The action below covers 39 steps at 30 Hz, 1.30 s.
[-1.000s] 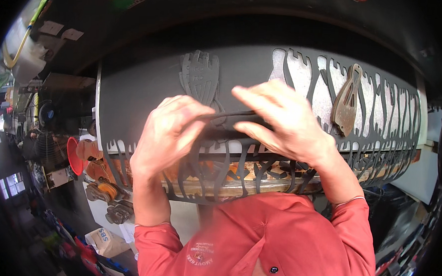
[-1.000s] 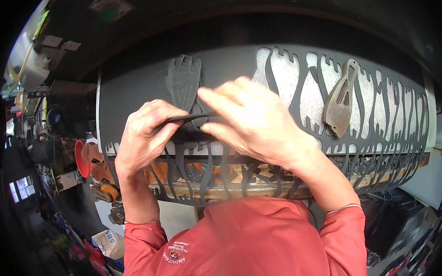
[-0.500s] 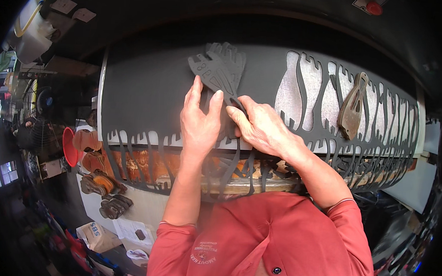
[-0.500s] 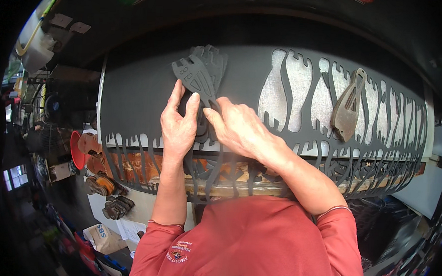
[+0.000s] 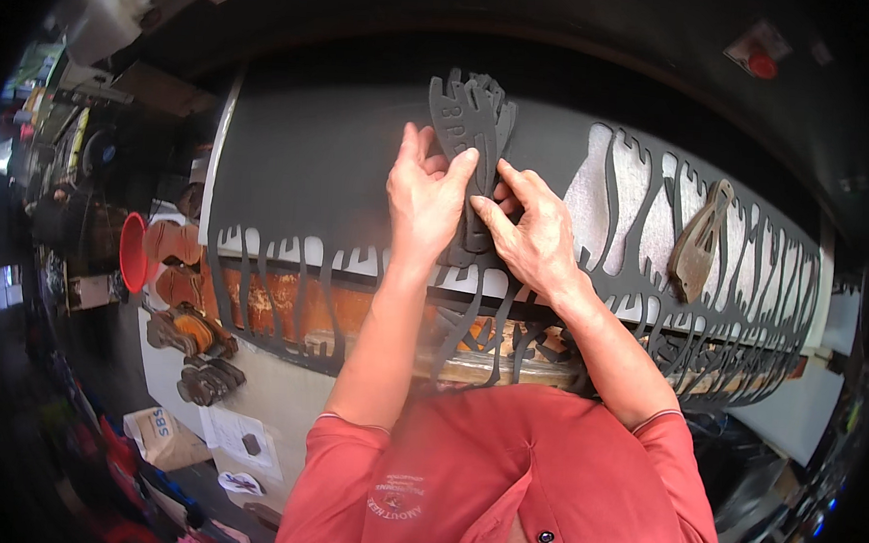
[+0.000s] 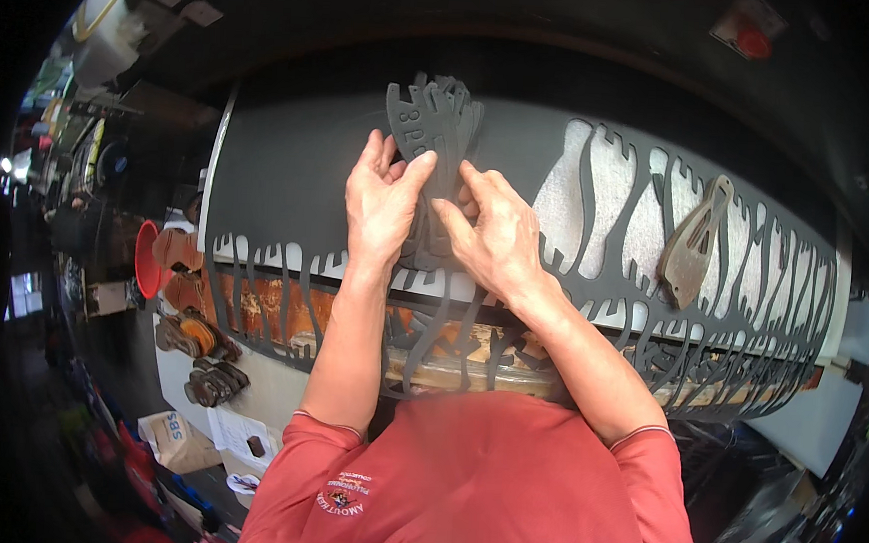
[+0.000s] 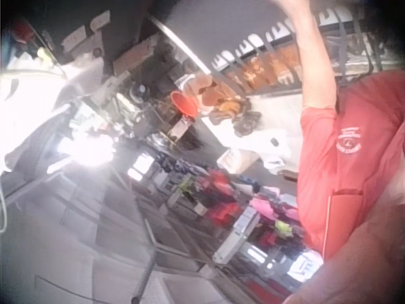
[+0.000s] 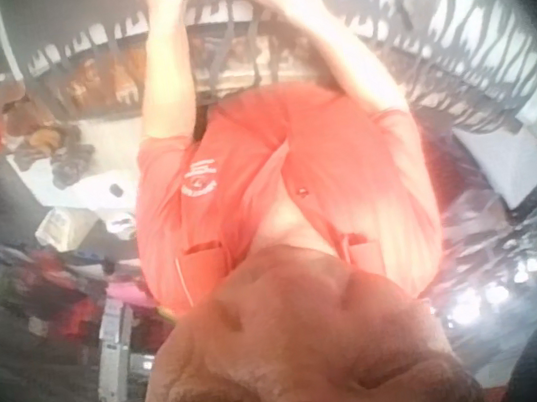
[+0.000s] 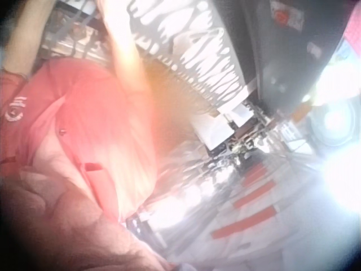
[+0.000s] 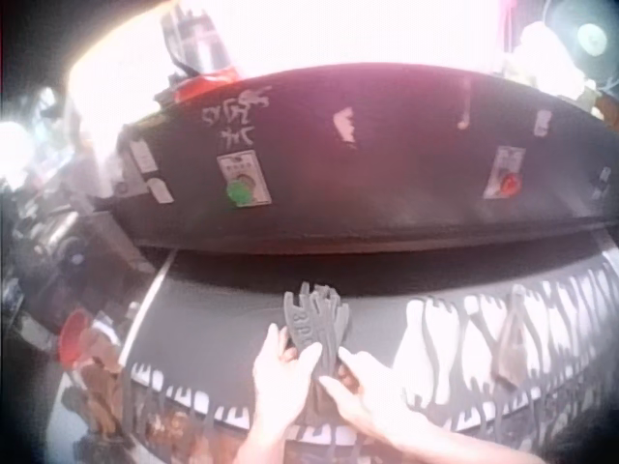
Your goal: The person repeatedly picks up a long strip of black rubber parts from a workbench, separates individual pieces by hand, and places them into a pile. The process is continuous and repetitive throughout the clip.
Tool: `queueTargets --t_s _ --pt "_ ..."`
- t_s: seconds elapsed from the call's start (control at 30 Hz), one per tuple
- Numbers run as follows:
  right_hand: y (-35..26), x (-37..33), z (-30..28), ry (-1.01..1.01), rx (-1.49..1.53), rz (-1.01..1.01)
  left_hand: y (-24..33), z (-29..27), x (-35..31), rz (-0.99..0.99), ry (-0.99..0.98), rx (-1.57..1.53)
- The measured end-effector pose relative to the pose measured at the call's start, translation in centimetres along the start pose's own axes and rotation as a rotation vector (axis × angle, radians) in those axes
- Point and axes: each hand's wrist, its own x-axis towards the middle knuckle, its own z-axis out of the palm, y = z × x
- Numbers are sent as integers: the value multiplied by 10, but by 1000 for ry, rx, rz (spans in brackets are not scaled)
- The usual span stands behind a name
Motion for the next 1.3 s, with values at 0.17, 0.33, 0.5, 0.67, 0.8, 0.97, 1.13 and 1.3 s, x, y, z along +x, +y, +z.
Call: queueTargets --t_s 0.17,0.33,0.5,0.67,0.8,0.97,1.13,1.3 --pt "13 -3 3 24 14 -169 0 -9 6 -122 -155 -65" --pt "40 -6 9 -13 191 -175 -17 1 2 40 12 291" --pt "39 7 -6 35 411 156 -30 23 1 250 118 319" --pt "40 23 -14 -103 732 169 -30 28 13 9 114 232" --pt "49 21 -5 17 809 115 -19 -5 -5 82 174 -52" --pt "51 15 -6 -34 711 79 -3 -128 -96 36 711 -56" --pt "52 14 -4 -70 676 47 -67 -286 -221 324 915 -325" --pt "48 14 1 -73 610 38 -222 -392 -350 -298 1344 -157"
